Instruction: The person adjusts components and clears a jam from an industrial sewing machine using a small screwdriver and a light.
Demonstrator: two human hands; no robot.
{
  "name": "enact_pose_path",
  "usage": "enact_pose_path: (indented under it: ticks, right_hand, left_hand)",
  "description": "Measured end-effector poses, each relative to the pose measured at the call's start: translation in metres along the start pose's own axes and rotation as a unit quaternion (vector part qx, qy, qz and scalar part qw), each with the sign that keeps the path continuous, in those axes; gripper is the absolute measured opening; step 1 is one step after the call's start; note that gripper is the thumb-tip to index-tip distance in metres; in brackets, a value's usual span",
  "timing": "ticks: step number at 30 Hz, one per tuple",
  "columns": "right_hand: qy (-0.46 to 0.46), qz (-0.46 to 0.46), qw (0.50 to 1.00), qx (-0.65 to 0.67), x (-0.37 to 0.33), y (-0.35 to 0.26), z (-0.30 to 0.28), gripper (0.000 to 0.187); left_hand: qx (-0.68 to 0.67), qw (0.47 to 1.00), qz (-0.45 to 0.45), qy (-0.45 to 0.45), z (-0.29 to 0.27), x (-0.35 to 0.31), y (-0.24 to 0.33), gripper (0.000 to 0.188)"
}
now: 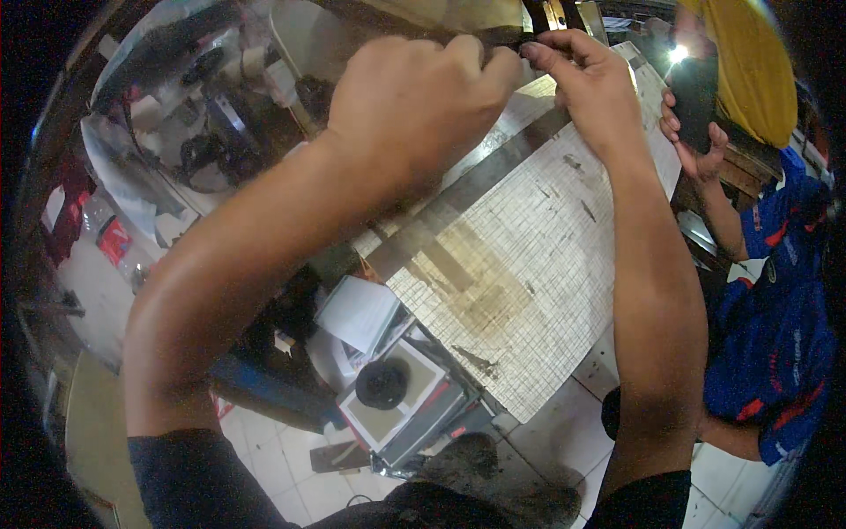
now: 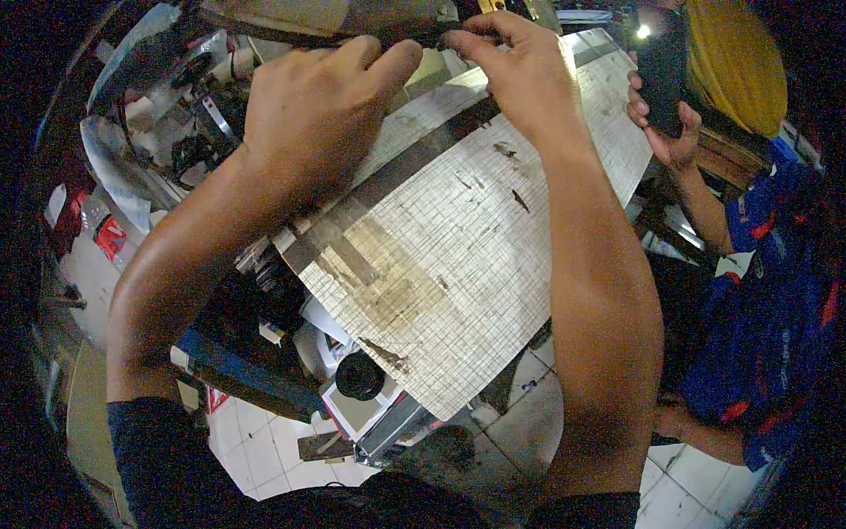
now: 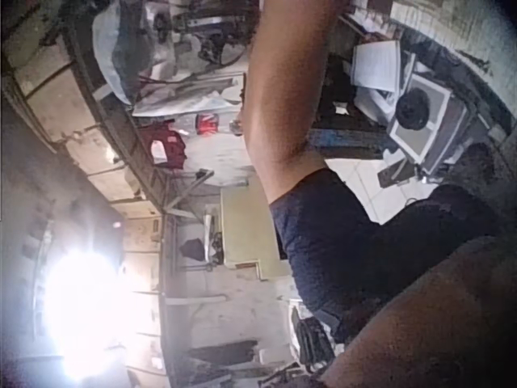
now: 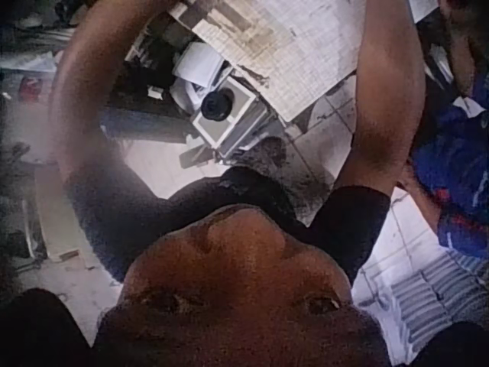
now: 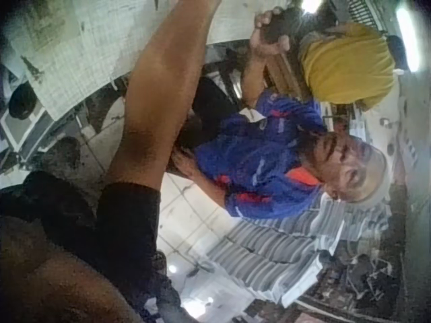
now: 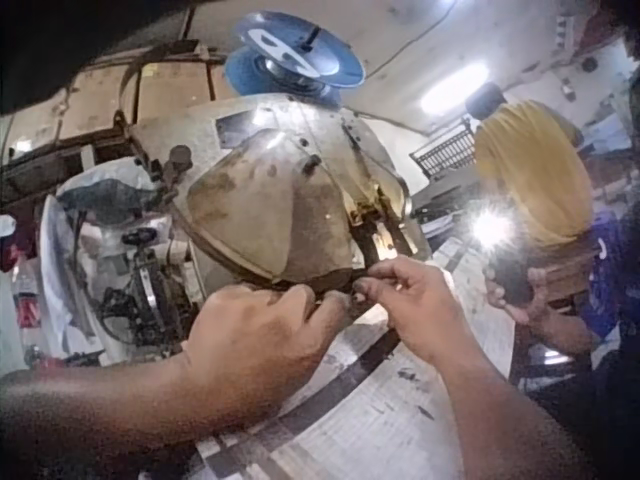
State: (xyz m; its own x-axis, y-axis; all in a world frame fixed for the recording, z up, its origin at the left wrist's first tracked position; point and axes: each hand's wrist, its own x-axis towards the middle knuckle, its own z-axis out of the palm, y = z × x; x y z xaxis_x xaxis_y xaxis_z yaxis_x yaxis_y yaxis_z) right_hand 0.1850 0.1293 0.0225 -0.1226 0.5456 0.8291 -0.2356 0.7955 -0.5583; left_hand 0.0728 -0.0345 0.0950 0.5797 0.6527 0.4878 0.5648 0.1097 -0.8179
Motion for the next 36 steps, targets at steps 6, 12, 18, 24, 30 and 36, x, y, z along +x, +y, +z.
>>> enact_pose_path:
  ticks: [6, 12, 18, 24, 30, 36]
  right_hand:
    - [-0.001, -0.01, 1.0, 0.021, 0.0, 0.001, 0.0, 0.027]
    - [-0.001, -0.024, 0.999, 0.025, -0.001, -0.001, 0.001, 0.025]
    - [0.02, -0.039, 0.999, 0.015, 0.0, 0.003, 0.002, 0.024]
    - [0.027, -0.044, 0.999, 0.019, 0.002, 0.002, 0.001, 0.026]
    - [0.014, -0.001, 0.999, 0.036, -0.002, -0.007, 0.0, 0.028]
    - [-0.001, 0.017, 0.998, 0.054, 0.0, -0.002, 0.0, 0.033]
  left_hand:
    - [0.021, 1.0, -0.007, -0.016, 0.002, 0.001, 0.0, 0.018]
    - [0.05, 0.999, 0.006, -0.015, 0.003, 0.001, 0.0, 0.018]
    - [0.092, 0.994, 0.056, 0.015, 0.004, 0.003, -0.003, 0.018]
    - [0.113, 0.99, 0.078, 0.022, 0.004, 0.005, -0.005, 0.016]
    - [0.101, 0.991, 0.082, 0.018, 0.006, 0.009, 0.0, 0.015]
    - [0.105, 0.991, 0.081, 0.001, 0.006, 0.011, 0.002, 0.014]
